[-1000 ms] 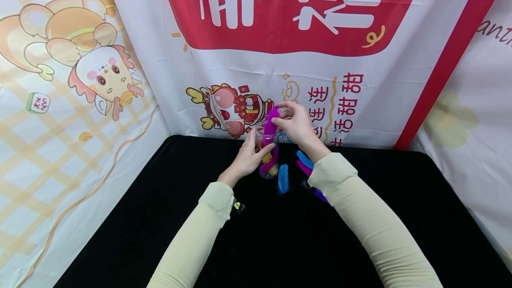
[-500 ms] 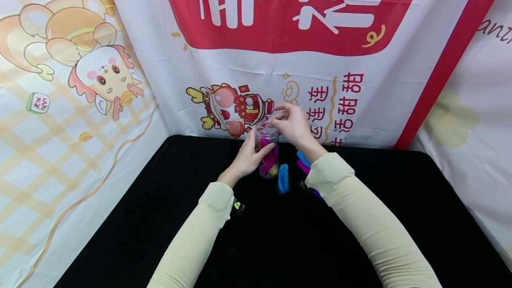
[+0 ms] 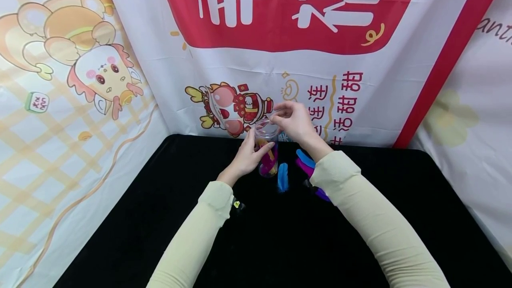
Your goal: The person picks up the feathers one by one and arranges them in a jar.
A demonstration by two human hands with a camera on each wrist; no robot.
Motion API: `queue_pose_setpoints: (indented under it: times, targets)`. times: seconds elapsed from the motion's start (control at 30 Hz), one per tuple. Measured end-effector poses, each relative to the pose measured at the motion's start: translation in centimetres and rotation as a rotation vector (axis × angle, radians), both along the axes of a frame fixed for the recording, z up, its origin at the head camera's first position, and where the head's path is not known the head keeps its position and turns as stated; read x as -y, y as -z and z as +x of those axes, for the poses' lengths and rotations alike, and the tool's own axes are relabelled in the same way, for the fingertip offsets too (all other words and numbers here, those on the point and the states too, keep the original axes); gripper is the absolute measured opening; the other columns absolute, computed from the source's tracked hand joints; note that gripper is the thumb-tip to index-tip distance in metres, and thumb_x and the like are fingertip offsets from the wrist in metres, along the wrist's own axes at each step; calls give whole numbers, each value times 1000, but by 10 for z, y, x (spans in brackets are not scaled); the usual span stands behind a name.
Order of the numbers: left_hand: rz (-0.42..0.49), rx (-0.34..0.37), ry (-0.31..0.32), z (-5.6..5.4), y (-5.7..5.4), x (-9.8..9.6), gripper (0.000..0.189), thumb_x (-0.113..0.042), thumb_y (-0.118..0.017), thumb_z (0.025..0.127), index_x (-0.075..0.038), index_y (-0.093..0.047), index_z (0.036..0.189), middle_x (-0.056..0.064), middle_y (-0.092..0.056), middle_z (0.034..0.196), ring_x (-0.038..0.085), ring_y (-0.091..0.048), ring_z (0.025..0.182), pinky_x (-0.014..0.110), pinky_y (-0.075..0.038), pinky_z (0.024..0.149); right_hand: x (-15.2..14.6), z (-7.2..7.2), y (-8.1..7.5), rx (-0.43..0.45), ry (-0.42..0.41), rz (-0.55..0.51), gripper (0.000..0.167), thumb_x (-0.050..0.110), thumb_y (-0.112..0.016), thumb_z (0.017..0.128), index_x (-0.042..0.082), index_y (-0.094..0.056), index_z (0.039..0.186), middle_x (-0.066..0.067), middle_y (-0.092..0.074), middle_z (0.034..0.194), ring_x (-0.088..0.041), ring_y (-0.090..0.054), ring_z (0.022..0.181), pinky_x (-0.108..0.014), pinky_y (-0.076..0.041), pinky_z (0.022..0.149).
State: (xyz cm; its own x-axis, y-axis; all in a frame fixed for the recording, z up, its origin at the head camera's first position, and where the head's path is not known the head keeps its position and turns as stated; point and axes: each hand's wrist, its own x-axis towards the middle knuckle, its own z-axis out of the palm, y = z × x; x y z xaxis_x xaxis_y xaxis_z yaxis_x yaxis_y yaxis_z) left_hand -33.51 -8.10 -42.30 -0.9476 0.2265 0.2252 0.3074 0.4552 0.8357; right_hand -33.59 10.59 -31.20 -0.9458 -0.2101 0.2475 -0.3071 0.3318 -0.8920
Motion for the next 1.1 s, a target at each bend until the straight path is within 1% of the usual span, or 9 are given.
queue_pose_setpoints:
  times: [0.07, 0.2, 0.3, 0.5, 0.6, 0.83, 0.97, 1.1]
  targets:
    - [-2, -5, -2, 0, 0, 0, 79, -57, -59, 99, -23, -22, 160, 8, -37, 155, 25, -43, 142, 48, -36, 116, -2, 1, -2, -5, -6, 3, 27, 15, -72, 98, 4, -68, 121, -16, -75, 106, -18, -71, 87, -30, -58, 66]
    - [-8, -19, -13, -1, -1, 0, 79, -59, -60, 98, -24, -24, 159, 8, -38, 154, 25, -44, 141, 48, -37, 116, -7, 1, -5, -14, -23, -10, 25, 13, -72, 97, 3, -69, 119, -17, -74, 108, -29, -71, 95, -30, -59, 67]
    - [-5, -21, -13, -2, -2, 0, 78, -58, -60, 98, -24, -24, 159, 7, -39, 153, 25, -44, 141, 48, -36, 116, -11, 2, -6, -20, -27, -8, 24, 13, -73, 97, 2, -70, 118, -17, -73, 109, -34, -70, 99, -31, -59, 69]
    - [-4, -32, -6, -2, -1, -1, 79, -58, -60, 98, -22, -24, 159, 8, -39, 153, 26, -44, 141, 49, -35, 117, -17, 3, -6, -12, -31, 41, 23, 15, -73, 97, 3, -70, 116, -16, -73, 112, -24, -70, 95, -32, -59, 71]
    - [-7, -34, -8, -1, 0, -1, 80, -58, -60, 98, -21, -24, 159, 8, -39, 153, 26, -44, 141, 50, -35, 117, -20, 4, -5, -6, -37, 59, 22, 14, -72, 97, 2, -70, 116, -16, -73, 113, -21, -70, 94, -31, -59, 70]
    - [-17, -31, -21, -1, 0, -2, 79, -58, -60, 98, -23, -24, 159, 7, -38, 154, 26, -42, 143, 49, -34, 118, -28, 5, -2, 19, -36, 99, 23, 17, -73, 97, 3, -71, 115, -15, -72, 111, -18, -70, 91, -30, -58, 71]
    - [-24, -31, -21, -1, 0, -2, 79, -59, -60, 98, -23, -24, 159, 8, -38, 154, 26, -42, 143, 48, -34, 118, -35, 5, 1, 14, -42, 115, 24, 18, -74, 96, 3, -71, 114, -16, -73, 109, -16, -69, 88, -30, -58, 70]
    - [-26, -33, -16, -1, 0, -3, 80, -58, -60, 98, -23, -23, 160, 9, -37, 155, 26, -41, 144, 49, -33, 118, -42, 6, 4, 25, -67, 145, 27, 18, -73, 96, 0, -70, 116, -17, -72, 111, -17, -69, 89, -36, -59, 75]
